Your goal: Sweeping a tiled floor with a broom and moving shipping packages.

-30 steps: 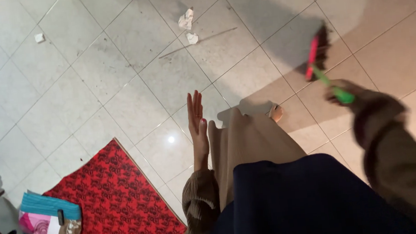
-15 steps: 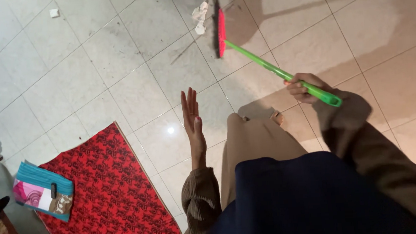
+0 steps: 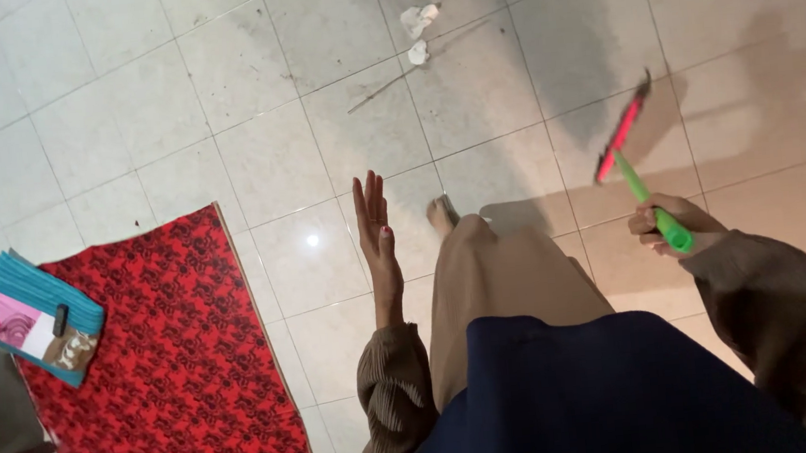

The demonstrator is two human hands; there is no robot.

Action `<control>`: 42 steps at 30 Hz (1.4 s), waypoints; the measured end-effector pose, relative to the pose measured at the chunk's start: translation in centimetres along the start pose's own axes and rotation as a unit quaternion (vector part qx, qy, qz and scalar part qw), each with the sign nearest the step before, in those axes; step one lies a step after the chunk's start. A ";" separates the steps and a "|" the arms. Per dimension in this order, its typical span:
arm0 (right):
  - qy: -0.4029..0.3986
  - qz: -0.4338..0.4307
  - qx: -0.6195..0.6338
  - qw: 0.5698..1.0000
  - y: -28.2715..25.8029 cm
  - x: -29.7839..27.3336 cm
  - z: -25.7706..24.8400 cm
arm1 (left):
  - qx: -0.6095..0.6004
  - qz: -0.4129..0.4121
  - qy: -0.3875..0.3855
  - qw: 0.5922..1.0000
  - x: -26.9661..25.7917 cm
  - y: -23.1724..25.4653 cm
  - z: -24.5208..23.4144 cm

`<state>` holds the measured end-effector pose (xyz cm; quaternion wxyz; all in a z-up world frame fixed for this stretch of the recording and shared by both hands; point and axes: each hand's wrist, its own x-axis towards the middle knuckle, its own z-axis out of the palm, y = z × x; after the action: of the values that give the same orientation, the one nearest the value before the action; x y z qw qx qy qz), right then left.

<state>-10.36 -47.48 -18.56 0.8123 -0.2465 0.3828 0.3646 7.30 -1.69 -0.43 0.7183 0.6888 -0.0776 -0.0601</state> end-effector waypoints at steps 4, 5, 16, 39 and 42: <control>0.053 0.033 -0.014 0.998 0.2 5.5 2.2 | -0.005 -0.006 0.012 1.000 2.1 -0.2 -2.8; 0.019 0.048 0.005 0.999 0.6 8.1 2.3 | -0.005 -0.009 0.009 1.000 2.7 -0.3 -3.8; -0.171 0.067 0.151 0.971 -6.6 32.1 24.3 | 0.001 -0.018 0.029 0.999 11.0 -0.4 -12.0; -0.132 -0.079 0.044 0.987 -15.1 9.7 24.8 | -0.020 0.017 -0.082 0.996 17.2 0.1 -9.1; -0.107 -0.108 0.043 0.987 -13.2 6.5 22.2 | -0.021 0.013 -0.114 0.993 17.1 -0.1 -6.9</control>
<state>12.63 -37.82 -9.22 0.8930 -0.2112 0.2801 0.2820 25.42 1.79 -0.28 0.7201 0.6610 -0.1660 -0.1306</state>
